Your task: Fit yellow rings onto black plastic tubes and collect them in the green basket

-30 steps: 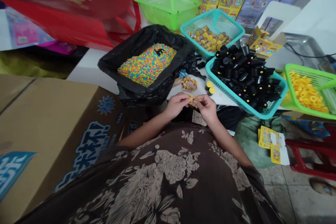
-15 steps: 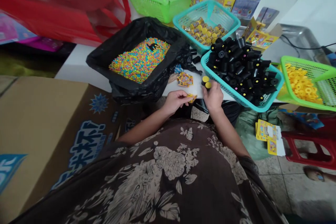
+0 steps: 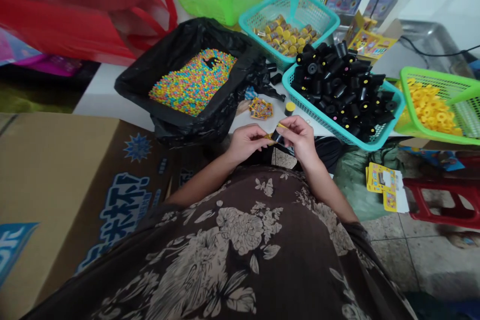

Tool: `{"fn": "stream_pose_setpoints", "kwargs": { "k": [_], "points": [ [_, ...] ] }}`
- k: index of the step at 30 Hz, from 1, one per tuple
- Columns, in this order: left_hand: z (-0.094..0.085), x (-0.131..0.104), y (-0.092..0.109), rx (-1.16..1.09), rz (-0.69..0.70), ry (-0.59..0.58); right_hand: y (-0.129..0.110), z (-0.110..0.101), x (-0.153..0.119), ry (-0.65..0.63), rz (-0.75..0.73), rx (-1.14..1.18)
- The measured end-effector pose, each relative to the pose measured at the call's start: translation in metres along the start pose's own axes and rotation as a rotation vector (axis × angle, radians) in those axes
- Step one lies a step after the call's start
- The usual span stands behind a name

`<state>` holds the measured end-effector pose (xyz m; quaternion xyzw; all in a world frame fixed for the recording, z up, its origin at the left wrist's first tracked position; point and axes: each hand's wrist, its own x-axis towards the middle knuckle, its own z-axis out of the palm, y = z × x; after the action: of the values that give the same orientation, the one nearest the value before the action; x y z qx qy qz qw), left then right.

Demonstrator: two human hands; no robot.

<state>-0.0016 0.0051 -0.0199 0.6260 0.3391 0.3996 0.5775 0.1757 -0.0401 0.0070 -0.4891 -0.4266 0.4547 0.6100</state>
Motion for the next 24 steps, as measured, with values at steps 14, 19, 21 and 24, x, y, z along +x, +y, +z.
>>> {"fn": "stream_pose_setpoints", "kwargs": {
  "k": [14,19,21,24],
  "points": [
    [-0.003,0.007,-0.008,-0.128,-0.149,-0.104,0.003,0.016,-0.003,0.053,0.072,0.072],
    [0.009,0.009,-0.008,-0.261,-0.286,-0.062,0.009,0.017,-0.006,0.11,0.028,0.055],
    [0.014,0.008,-0.004,-0.295,-0.311,-0.047,0.013,0.017,-0.009,0.125,0.021,0.045],
    [0.019,0.007,0.001,-0.347,-0.325,-0.025,0.018,0.017,-0.013,0.184,-0.039,-0.041]
  ]
}}
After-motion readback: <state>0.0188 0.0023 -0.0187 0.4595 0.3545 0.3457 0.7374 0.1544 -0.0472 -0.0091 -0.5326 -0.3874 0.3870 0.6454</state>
